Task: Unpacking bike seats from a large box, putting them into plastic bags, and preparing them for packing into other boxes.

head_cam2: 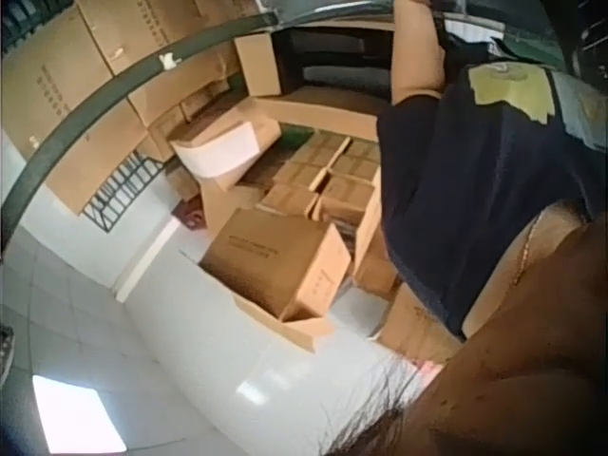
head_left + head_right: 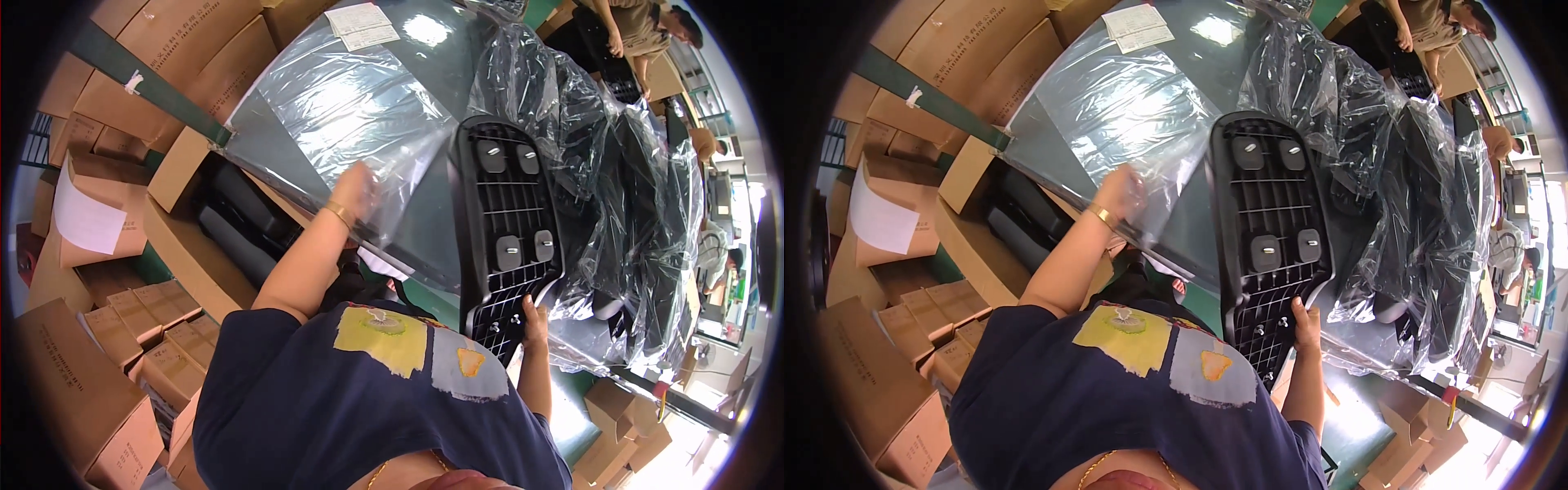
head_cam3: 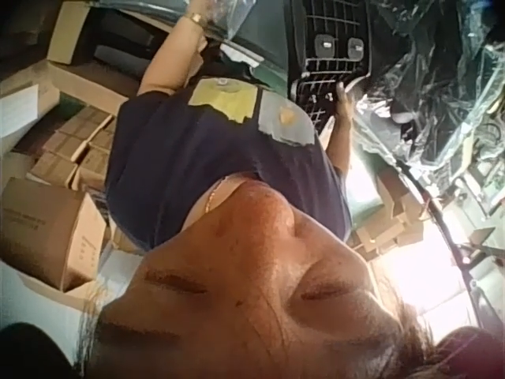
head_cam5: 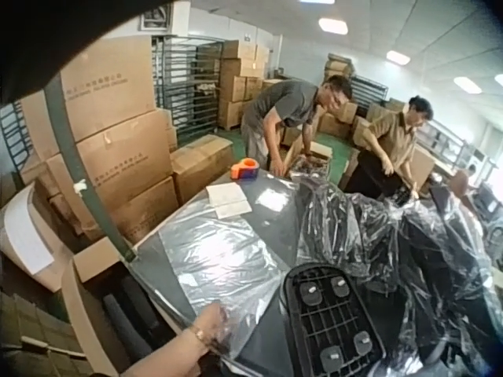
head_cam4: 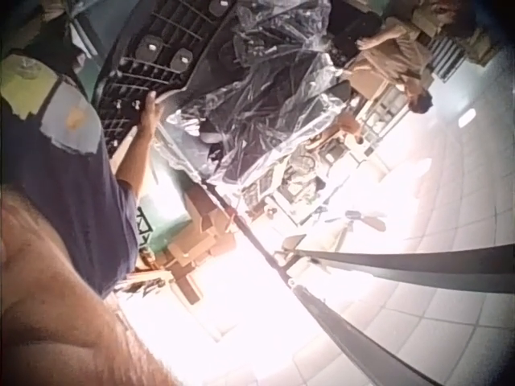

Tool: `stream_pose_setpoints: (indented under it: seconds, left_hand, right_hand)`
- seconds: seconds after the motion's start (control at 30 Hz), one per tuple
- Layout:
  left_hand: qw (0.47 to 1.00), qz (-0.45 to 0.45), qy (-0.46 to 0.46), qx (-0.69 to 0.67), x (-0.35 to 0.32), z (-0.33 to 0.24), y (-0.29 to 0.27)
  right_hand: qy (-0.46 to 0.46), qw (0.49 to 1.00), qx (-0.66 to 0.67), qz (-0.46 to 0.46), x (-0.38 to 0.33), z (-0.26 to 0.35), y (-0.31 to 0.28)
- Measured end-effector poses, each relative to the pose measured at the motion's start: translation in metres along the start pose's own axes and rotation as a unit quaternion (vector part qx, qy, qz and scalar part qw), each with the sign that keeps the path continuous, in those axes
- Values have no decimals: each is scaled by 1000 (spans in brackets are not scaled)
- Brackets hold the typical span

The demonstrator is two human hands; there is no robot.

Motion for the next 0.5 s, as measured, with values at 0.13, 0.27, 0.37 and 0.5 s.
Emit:
stream_pose_setpoints:
  seconds: [0.13, 0.27, 0.37, 0.5]
  left_hand:
    - [957, -141, 104, -231, -17, -7, -70]
    - [994, 4, 110, -6, -30, -36, -27]
    - [985, 61, 100, 127, -9, -5, -13]
    - [944, -121, 227, -207, -30, -47, -90]
  right_hand:
    - [44, 995, -55, 69, 30, 2, 27]
    - [69, 987, -85, 121, 54, 12, 58]
    - [65, 979, -95, 166, 66, 24, 84]
    - [73, 975, -126, 170, 77, 26, 83]
Point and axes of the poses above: each hand's wrist, its own x-axis towards the middle knuckle, its own y-axis out of the palm, z = x × y, the point moved 8 cm from there along x, towards the middle knuckle, and after that the axes turned 14 degrees about z, right-handed, at the moved point
